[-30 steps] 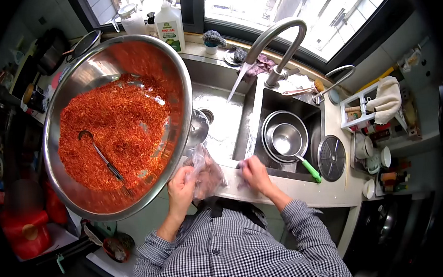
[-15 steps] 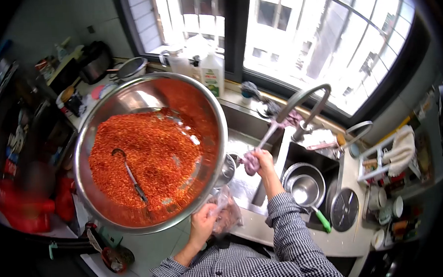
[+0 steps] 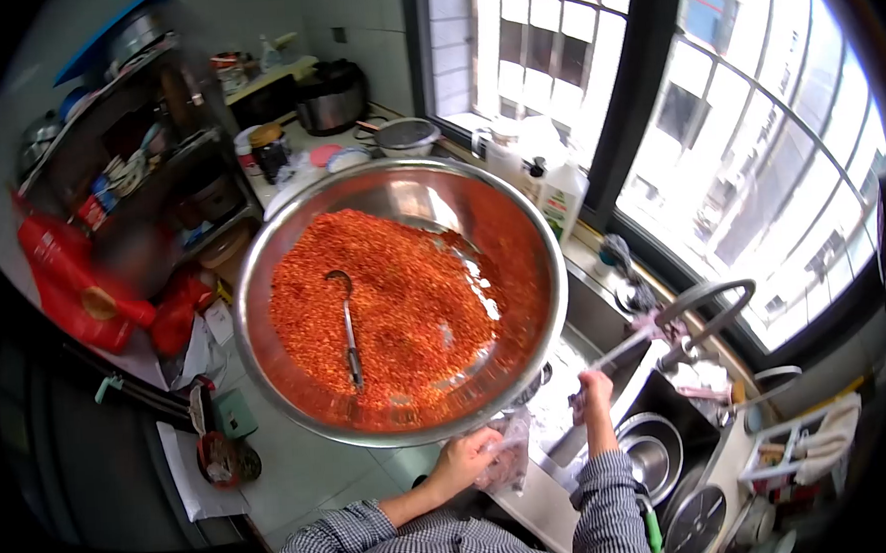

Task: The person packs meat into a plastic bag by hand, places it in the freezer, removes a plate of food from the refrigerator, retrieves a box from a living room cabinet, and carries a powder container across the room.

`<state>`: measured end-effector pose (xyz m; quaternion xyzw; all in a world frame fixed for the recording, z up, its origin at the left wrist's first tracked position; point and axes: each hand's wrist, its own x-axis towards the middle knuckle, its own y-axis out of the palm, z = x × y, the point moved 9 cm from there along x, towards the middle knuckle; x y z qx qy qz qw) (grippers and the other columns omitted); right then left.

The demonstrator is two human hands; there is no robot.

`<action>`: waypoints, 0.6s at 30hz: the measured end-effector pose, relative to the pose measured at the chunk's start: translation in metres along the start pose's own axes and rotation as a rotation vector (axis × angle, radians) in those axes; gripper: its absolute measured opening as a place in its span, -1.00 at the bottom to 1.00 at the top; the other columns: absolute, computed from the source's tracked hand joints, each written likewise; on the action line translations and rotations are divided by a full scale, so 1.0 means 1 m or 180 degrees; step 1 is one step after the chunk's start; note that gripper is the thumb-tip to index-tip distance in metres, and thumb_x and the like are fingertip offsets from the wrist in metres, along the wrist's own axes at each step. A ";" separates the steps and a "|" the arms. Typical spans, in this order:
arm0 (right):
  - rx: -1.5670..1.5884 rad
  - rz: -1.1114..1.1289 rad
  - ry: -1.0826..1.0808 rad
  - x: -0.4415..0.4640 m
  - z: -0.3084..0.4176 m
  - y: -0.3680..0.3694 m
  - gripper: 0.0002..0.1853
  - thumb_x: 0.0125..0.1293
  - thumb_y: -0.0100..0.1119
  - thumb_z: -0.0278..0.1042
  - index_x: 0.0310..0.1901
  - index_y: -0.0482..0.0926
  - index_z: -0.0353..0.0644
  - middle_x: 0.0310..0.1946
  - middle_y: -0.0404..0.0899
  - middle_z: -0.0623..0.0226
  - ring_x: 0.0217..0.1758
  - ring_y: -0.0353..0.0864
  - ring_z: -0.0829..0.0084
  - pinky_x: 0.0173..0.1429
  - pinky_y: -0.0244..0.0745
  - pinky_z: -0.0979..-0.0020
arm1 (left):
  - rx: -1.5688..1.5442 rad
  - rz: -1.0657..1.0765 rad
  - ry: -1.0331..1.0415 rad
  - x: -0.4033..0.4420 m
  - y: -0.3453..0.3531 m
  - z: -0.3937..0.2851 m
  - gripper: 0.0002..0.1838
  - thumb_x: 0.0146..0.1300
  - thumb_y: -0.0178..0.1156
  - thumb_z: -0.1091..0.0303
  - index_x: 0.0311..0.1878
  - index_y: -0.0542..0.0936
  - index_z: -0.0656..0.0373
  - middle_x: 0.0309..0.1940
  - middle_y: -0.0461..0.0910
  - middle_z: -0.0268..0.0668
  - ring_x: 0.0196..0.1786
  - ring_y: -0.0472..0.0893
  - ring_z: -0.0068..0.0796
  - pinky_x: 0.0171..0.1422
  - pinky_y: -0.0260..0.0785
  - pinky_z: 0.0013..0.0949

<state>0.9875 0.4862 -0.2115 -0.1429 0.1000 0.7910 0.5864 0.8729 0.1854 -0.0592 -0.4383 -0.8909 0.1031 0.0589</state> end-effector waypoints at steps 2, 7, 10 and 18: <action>-0.0160 0.0010 0.0188 -0.002 -0.011 0.000 -0.89 -0.03 0.08 -0.41 -0.59 0.44 -0.24 -0.68 0.36 0.39 -0.63 0.34 0.51 -0.51 0.26 0.45 | 0.0025 0.0010 0.0073 -0.002 -0.001 -0.003 -0.87 0.16 0.12 0.37 -0.25 0.54 0.19 -0.52 0.54 -0.17 -0.46 0.56 -0.40 -0.36 0.36 -0.38; 0.1427 0.0037 0.1077 0.005 -0.042 0.011 -0.81 0.06 0.02 -0.35 -0.60 0.28 -0.19 -0.75 0.30 0.26 -0.82 0.35 0.32 -0.77 0.34 0.25 | 0.0282 0.0094 0.0069 -0.001 -0.002 -0.005 -0.83 0.16 0.11 0.33 -0.21 0.52 0.17 -0.47 0.55 -0.12 -0.42 0.58 -0.29 -0.32 0.37 -0.32; 0.1675 0.0571 0.0706 0.019 -0.032 0.027 -0.95 -0.01 0.02 -0.53 -0.54 0.37 -0.26 -0.62 0.41 0.24 -0.55 0.52 0.27 -0.47 0.53 0.31 | 0.0280 0.0083 0.0042 -0.002 -0.002 0.002 -0.80 0.18 0.09 0.30 -0.18 0.51 0.16 -0.45 0.55 -0.11 -0.39 0.58 -0.23 -0.29 0.37 -0.29; 0.1375 0.0569 0.0156 0.021 -0.018 0.020 -0.99 0.10 -0.04 -0.61 -0.42 0.39 -0.31 -0.57 0.46 0.20 -0.56 0.50 0.36 -0.49 0.47 0.44 | 0.0187 0.0139 -0.0028 -0.003 0.000 0.007 -0.80 0.22 0.09 0.26 -0.20 0.52 0.17 -0.49 0.53 -0.22 -0.43 0.53 -0.43 -0.31 0.35 -0.39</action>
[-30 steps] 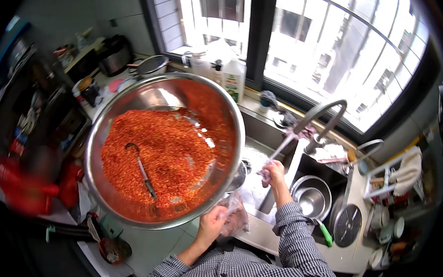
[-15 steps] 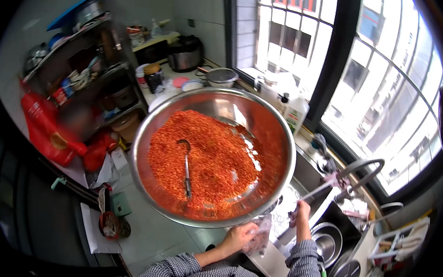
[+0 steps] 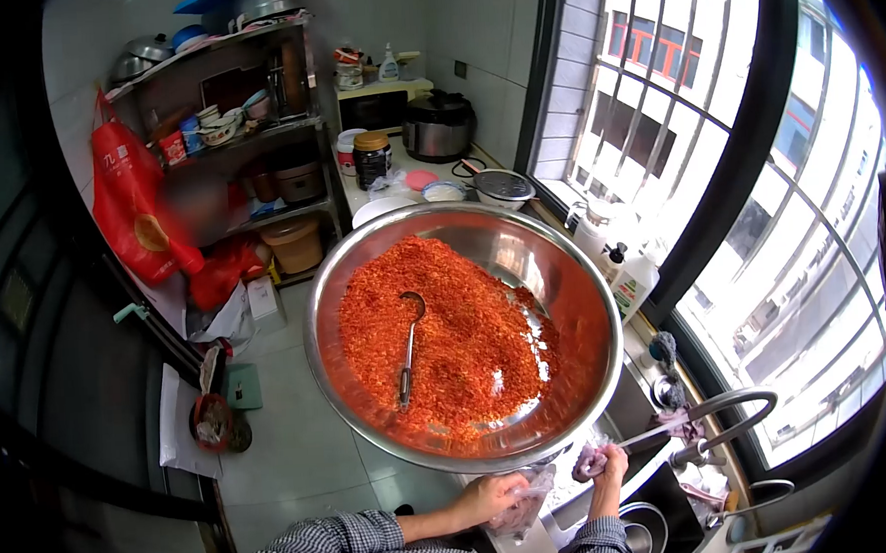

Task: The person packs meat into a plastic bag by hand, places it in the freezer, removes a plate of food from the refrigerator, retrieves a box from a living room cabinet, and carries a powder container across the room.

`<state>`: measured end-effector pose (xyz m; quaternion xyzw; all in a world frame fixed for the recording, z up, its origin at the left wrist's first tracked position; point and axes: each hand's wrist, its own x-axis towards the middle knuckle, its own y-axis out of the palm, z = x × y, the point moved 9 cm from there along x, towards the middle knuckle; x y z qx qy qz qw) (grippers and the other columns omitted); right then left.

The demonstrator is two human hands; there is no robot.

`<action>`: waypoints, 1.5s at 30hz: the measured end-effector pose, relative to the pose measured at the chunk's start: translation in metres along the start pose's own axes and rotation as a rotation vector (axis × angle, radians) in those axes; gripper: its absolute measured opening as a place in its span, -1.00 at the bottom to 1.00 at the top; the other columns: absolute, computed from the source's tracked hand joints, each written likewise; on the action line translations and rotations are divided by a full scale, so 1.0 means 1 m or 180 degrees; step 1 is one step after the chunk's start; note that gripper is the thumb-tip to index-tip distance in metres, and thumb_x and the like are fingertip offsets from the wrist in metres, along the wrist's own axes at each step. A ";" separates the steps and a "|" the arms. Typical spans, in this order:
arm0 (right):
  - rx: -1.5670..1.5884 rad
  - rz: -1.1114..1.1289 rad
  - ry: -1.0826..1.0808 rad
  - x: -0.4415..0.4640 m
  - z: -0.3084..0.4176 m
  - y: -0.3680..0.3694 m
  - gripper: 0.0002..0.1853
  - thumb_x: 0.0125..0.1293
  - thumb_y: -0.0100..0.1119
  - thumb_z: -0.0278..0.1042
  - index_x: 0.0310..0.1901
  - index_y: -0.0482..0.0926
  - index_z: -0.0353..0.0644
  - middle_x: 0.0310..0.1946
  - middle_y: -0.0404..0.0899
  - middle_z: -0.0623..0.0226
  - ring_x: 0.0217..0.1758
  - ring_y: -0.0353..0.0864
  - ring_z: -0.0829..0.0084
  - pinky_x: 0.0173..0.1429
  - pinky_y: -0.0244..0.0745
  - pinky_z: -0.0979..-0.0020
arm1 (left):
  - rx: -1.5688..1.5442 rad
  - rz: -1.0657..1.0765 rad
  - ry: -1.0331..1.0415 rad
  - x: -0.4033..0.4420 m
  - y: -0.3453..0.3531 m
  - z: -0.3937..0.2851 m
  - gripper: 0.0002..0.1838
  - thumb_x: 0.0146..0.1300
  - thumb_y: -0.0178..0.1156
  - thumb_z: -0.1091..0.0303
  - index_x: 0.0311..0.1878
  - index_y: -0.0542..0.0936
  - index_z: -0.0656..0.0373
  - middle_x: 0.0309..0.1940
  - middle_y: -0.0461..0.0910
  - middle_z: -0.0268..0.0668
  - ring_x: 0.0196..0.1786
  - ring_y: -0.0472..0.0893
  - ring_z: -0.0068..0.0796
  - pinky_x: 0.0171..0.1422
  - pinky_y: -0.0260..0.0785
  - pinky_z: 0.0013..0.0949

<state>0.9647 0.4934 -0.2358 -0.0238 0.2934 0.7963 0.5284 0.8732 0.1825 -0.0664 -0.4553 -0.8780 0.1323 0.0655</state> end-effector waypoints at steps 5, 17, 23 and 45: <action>-0.0446 -0.0057 0.0262 -0.002 0.001 -0.002 -0.85 -0.01 -0.02 -0.37 -0.62 0.34 -0.20 -0.74 0.29 0.34 -0.70 0.32 0.45 -0.64 0.29 0.42 | 0.0030 0.0032 -0.0018 0.000 0.002 0.001 -0.80 0.23 0.08 0.25 -0.20 0.51 0.17 -0.49 0.52 -0.22 -0.42 0.54 -0.41 -0.29 0.34 -0.38; 0.0570 0.0373 0.0917 0.006 -0.040 0.000 -0.82 -0.06 -0.01 -0.39 -0.41 0.37 -0.29 -0.48 0.43 0.18 -0.45 0.48 0.18 -0.28 0.50 0.15 | 0.0003 -0.0038 0.0047 0.001 0.002 0.003 -0.80 0.21 0.07 0.23 -0.19 0.50 0.13 -0.56 0.53 -0.18 -0.49 0.56 -0.30 -0.37 0.36 -0.28; -0.1515 0.0480 0.1131 -0.033 -0.059 0.002 -0.98 -0.06 0.00 -0.64 -0.54 0.41 -0.33 -0.66 0.42 0.19 -0.71 0.42 0.28 -0.69 0.39 0.33 | 0.0130 -0.0021 0.0059 0.002 0.001 0.002 -0.82 0.17 0.10 0.32 -0.21 0.52 0.17 -0.44 0.53 -0.17 -0.35 0.55 -0.31 -0.24 0.36 -0.33; -0.2819 0.1993 0.1424 -0.097 -0.079 0.036 -0.85 0.16 0.06 -0.35 -0.30 0.53 -0.22 -0.57 0.49 0.46 -0.63 0.38 0.61 -0.59 0.27 0.52 | 0.0233 -0.0442 0.0441 0.004 -0.004 -0.005 -0.82 0.17 0.10 0.25 -0.23 0.53 0.12 -0.54 0.52 -0.20 -0.46 0.56 -0.30 -0.35 0.37 -0.28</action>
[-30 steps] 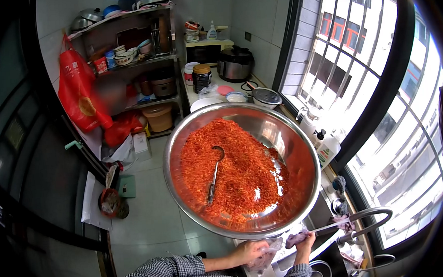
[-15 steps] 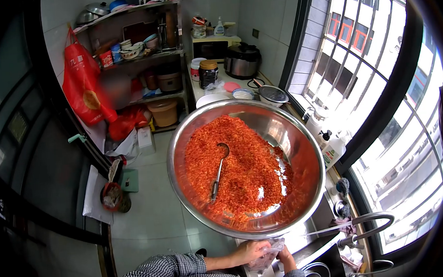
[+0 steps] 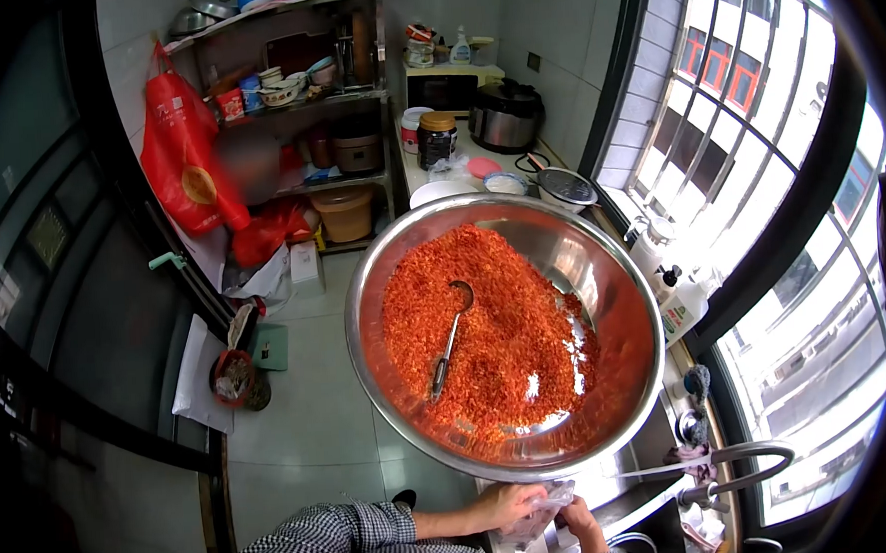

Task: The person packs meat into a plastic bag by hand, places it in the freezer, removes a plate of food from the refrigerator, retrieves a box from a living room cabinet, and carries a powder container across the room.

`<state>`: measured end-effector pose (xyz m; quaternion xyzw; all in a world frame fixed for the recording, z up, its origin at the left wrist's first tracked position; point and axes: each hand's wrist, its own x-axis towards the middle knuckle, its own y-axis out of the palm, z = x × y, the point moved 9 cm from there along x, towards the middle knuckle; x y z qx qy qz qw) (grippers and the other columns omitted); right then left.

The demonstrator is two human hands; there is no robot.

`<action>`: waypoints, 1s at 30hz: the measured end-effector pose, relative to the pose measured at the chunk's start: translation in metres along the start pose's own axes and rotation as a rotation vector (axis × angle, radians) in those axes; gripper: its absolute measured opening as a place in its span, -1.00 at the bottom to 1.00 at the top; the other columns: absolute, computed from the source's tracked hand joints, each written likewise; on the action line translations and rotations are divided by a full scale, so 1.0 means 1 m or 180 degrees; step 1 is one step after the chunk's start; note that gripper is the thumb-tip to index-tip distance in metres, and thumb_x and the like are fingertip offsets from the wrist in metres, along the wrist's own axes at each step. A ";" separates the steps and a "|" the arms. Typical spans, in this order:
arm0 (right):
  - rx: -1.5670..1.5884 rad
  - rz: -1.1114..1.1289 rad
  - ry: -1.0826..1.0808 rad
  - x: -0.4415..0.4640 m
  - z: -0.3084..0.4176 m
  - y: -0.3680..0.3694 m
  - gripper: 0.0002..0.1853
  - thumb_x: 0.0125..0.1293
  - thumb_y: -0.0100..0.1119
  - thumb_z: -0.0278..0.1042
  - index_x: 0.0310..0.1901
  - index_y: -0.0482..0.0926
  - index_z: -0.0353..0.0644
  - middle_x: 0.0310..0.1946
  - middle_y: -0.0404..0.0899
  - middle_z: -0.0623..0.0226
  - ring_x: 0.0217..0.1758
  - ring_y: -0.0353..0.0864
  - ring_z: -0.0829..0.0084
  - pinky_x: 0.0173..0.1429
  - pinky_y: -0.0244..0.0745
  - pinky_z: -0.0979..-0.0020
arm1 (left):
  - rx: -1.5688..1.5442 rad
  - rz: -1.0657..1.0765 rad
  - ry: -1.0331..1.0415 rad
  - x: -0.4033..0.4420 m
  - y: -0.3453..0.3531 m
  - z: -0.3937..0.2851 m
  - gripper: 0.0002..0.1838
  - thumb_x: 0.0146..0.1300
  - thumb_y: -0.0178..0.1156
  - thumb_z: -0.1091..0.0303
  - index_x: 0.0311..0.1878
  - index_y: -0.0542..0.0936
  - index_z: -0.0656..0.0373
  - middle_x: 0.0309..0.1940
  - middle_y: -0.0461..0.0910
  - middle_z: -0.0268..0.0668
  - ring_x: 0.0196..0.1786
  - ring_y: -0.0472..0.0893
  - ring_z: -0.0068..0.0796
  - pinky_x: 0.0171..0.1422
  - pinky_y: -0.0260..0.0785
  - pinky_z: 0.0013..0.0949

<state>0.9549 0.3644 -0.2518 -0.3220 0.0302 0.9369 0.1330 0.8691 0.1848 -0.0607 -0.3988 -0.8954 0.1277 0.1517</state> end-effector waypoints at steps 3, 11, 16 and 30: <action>0.0740 -0.0413 -0.0468 0.024 0.012 -0.051 -0.87 0.19 0.04 -0.30 -0.42 0.48 -0.15 -0.68 0.40 0.48 -0.74 0.28 0.59 -0.69 0.22 0.48 | 0.0034 -0.0022 -0.0045 0.000 0.001 0.002 -0.81 0.16 0.10 0.25 -0.22 0.54 0.10 -0.53 0.52 -0.20 -0.45 0.55 -0.30 -0.34 0.37 -0.28; 0.2679 -0.0659 -0.0564 0.049 0.033 -0.075 -0.84 0.01 0.05 -0.43 -0.34 0.39 -0.25 -0.52 0.50 0.21 -0.59 0.52 0.29 -0.46 0.57 0.29 | 0.0026 -0.0043 -0.0082 -0.002 -0.001 0.003 -0.81 0.14 0.09 0.28 -0.19 0.54 0.09 -0.50 0.54 -0.21 -0.45 0.55 -0.31 -0.34 0.37 -0.28; 0.3354 -0.1337 -0.0940 0.047 -0.001 -0.101 -0.75 -0.04 -0.03 -0.68 -0.26 0.37 -0.27 -0.47 0.47 0.27 -0.52 0.48 0.41 -0.39 0.57 0.29 | -0.0021 -0.0024 -0.0085 -0.002 0.001 0.007 -0.80 0.11 0.11 0.33 -0.19 0.54 0.11 -0.50 0.54 -0.21 -0.46 0.54 -0.33 -0.36 0.37 -0.28; 0.3562 -0.0959 -0.0539 0.021 0.034 -0.070 -0.92 -0.14 -0.04 -0.41 -0.64 0.29 -0.13 -0.72 0.32 0.34 -0.64 0.36 0.35 -0.50 0.40 0.31 | -0.0025 0.0070 -0.0258 -0.004 0.003 0.014 -0.79 0.09 0.08 0.33 -0.18 0.53 0.09 -0.54 0.54 -0.19 -0.49 0.55 -0.33 -0.39 0.36 -0.27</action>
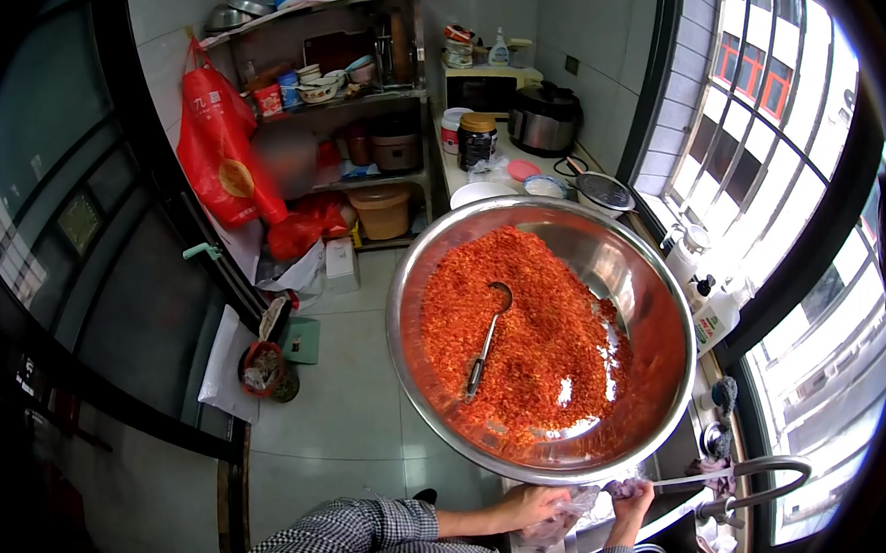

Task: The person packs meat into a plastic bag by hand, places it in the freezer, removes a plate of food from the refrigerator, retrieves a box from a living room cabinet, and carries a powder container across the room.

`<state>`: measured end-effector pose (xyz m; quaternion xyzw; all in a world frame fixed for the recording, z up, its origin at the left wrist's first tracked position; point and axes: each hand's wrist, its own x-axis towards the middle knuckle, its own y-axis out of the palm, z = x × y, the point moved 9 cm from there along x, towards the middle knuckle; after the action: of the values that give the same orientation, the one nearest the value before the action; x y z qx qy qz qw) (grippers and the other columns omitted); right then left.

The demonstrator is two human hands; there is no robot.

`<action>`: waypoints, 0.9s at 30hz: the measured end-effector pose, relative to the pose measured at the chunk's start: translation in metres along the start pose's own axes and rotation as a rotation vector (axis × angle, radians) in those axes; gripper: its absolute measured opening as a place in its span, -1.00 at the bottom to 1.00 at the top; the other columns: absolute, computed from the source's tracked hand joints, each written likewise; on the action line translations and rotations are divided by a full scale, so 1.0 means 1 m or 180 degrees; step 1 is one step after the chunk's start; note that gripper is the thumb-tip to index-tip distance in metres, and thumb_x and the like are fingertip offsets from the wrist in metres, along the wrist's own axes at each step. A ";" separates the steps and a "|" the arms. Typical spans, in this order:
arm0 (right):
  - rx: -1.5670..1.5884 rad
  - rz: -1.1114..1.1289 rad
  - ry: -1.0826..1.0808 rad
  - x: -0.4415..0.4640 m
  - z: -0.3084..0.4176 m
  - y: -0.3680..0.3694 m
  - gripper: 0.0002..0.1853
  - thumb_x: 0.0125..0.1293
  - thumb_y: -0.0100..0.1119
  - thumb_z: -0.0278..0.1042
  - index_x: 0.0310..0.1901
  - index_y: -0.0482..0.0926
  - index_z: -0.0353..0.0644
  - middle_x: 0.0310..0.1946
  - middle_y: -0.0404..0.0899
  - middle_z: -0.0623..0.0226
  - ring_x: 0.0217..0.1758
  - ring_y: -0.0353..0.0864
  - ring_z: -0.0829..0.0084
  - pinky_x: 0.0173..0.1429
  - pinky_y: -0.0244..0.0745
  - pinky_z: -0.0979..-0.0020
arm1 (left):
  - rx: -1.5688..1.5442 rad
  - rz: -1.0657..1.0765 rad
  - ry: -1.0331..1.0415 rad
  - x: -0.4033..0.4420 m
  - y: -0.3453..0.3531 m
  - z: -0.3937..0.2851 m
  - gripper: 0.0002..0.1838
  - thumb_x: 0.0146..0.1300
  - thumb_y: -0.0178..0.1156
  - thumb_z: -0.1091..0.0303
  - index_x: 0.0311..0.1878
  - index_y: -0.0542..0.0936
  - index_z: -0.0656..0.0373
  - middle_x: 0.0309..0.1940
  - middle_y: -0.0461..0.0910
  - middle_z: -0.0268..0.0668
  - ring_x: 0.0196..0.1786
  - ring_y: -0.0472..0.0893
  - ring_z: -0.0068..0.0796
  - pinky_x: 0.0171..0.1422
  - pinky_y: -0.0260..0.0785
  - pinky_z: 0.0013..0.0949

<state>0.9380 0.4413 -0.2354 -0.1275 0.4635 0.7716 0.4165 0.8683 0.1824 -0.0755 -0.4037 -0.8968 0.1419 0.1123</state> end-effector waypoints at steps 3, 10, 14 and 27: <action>-0.0212 0.0033 -0.0287 0.032 -0.004 -0.031 -0.94 -0.14 -0.07 -0.43 -0.58 0.34 -0.21 -0.69 0.33 0.26 -0.63 0.39 0.23 -0.38 0.47 0.05 | 0.0041 -0.0018 -0.0041 0.000 -0.002 -0.002 -0.79 0.10 0.09 0.32 -0.18 0.53 0.08 -0.54 0.54 -0.20 -0.49 0.55 -0.33 -0.39 0.36 -0.27; -0.1325 -0.0200 -0.0747 0.019 0.013 -0.043 -0.84 0.09 -0.05 -0.43 -0.61 0.34 -0.17 -0.84 0.22 0.44 -0.88 0.21 0.54 -0.88 0.08 0.50 | 0.0053 -0.0072 0.0004 -0.002 0.001 0.000 -0.79 0.13 0.11 0.24 -0.17 0.53 0.05 -0.51 0.55 -0.23 -0.46 0.56 -0.31 -0.36 0.37 -0.27; -0.1412 -0.0250 -0.1002 0.038 0.019 -0.052 -0.88 0.09 -0.04 -0.44 -0.56 0.36 -0.19 -0.81 0.28 0.43 -0.88 0.22 0.54 -0.87 0.09 0.50 | 0.0056 0.0031 -0.0103 -0.003 -0.004 -0.007 -0.79 0.14 0.11 0.22 -0.18 0.53 0.04 -0.50 0.56 -0.23 -0.43 0.57 -0.30 -0.35 0.38 -0.26; -0.0185 0.0156 -0.0397 0.049 -0.002 -0.061 -0.75 0.20 -0.13 -0.25 -0.52 0.39 -0.23 -0.69 0.39 0.28 -0.62 0.44 0.35 -0.53 0.43 0.28 | -0.0020 0.0053 -0.0292 -0.004 -0.001 -0.001 -0.81 0.13 0.06 0.29 -0.19 0.53 0.04 -0.57 0.56 -0.22 -0.51 0.58 -0.31 -0.40 0.39 -0.25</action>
<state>0.9540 0.4793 -0.3018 -0.0798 0.4170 0.8012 0.4217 0.8709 0.1788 -0.0749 -0.4045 -0.8981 0.1583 0.0686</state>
